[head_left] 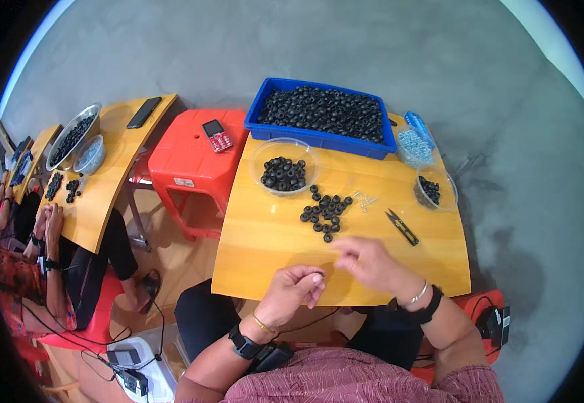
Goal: Manually assembling small black plastic or rubber components.
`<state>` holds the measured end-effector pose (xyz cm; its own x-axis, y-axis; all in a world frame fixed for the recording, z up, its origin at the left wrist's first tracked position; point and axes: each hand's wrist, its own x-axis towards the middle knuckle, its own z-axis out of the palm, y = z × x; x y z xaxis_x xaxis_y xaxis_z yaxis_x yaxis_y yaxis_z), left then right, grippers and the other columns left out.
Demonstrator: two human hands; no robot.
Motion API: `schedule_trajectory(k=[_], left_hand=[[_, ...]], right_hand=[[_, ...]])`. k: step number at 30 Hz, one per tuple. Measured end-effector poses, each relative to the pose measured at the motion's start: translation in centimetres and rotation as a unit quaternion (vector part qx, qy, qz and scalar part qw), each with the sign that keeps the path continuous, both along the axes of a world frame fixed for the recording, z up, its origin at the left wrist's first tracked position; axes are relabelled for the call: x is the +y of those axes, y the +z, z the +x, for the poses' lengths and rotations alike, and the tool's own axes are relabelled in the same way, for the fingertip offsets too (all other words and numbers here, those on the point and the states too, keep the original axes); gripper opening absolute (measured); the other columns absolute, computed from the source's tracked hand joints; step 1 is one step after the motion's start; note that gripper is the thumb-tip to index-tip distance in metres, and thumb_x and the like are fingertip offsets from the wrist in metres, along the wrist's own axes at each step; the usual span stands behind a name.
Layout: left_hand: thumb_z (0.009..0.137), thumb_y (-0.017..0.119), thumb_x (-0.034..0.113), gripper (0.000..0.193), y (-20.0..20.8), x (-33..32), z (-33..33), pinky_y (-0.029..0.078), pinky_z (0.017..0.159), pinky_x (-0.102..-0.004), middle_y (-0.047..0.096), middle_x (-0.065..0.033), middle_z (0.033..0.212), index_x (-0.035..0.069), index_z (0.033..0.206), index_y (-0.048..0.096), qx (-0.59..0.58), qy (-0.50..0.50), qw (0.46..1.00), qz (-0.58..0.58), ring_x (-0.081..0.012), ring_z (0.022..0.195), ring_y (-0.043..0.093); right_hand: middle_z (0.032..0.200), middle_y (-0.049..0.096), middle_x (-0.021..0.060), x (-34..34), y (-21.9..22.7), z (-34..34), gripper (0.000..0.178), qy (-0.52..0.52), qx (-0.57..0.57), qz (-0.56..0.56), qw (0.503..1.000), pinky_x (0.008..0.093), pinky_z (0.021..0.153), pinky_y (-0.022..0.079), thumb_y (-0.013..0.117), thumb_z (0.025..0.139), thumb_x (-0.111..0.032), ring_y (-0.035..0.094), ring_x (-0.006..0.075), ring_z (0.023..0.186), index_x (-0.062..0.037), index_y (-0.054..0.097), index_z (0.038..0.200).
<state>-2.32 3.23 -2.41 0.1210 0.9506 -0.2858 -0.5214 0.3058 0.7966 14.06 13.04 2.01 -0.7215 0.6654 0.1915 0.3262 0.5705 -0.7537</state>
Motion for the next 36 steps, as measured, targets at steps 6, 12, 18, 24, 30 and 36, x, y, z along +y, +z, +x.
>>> schedule_trajectory(k=[6,12,18,24,30,36], left_hand=[[0.087,0.046,0.006,0.015,-0.3,-0.2,-0.5,0.044,0.052,-0.0223,0.057,-0.0077,0.08,-0.002,0.096,0.055,-0.059,-0.022,0.998,0.026,-0.0124,0.061,0.052],[0.086,0.051,0.01,0.019,-0.6,0.1,-0.8,0.043,0.056,-0.0249,0.054,-0.0044,0.075,-0.002,0.099,0.056,-0.141,-0.034,0.988,0.052,-0.0119,0.061,0.05],[0.085,0.052,0.012,0.021,-0.9,0.1,-1.6,0.042,0.056,-0.0255,0.052,-0.0037,0.073,-0.002,0.1,0.055,-0.191,-0.027,0.981,0.012,-0.012,0.062,0.047],[0.085,0.053,0.013,0.021,-0.9,0.0,-1.5,0.043,0.058,-0.0266,0.052,-0.004,0.073,-0.001,0.1,0.055,-0.225,-0.044,0.973,0.009,-0.0146,0.063,0.049],[0.085,0.051,0.012,0.02,-1.2,0.5,-1.4,0.045,0.06,-0.0268,0.053,-0.0048,0.075,-0.001,0.1,0.055,-0.197,-0.024,0.979,0.043,-0.0159,0.064,0.052],[0.085,0.052,0.012,0.021,-0.6,-0.1,-1.1,0.047,0.062,-0.027,0.055,-0.0061,0.084,0.0,0.102,0.055,-0.195,0.009,0.977,0.09,-0.0145,0.066,0.053]], right_hand=[[0.068,0.058,0.0163,8.8,-0.7,3.9,0.01,-0.195,-0.039,0.07,0.978,0.0337,0.06,0.046,0.056,0.074,-0.005,0.058,0.0282,0.065,0.0001,0.056,0.083],[0.082,0.058,0.0178,15.1,-0.4,0.8,0.012,-0.126,-0.122,0.16,0.971,0.0379,0.07,0.045,0.055,0.074,-0.003,0.056,0.0335,0.079,-0.0017,0.057,0.086],[0.094,0.053,0.0147,16.7,-2.1,-2.7,0.017,-0.069,-0.164,0.194,0.965,0.0376,0.076,0.042,0.057,0.076,-0.007,0.051,0.0325,0.092,-0.0048,0.055,0.092],[0.088,0.053,0.0145,17.3,-3.1,-4.5,0.006,-0.06,-0.2,0.156,0.965,0.0386,0.073,0.042,0.055,0.075,-0.005,0.052,0.0324,0.086,-0.0028,0.053,0.08],[0.067,0.056,0.0153,14.4,-0.7,-3.0,0.004,-0.089,-0.129,0.144,0.977,0.0368,0.061,0.044,0.052,0.073,-0.004,0.056,0.0308,0.067,0.0004,0.051,0.074],[0.068,0.057,0.0111,4.4,3.2,0.1,0.006,-0.03,0.001,0.039,0.999,0.0288,0.057,0.044,0.053,0.075,-0.003,0.055,0.0192,0.06,0.0013,0.053,0.079]])
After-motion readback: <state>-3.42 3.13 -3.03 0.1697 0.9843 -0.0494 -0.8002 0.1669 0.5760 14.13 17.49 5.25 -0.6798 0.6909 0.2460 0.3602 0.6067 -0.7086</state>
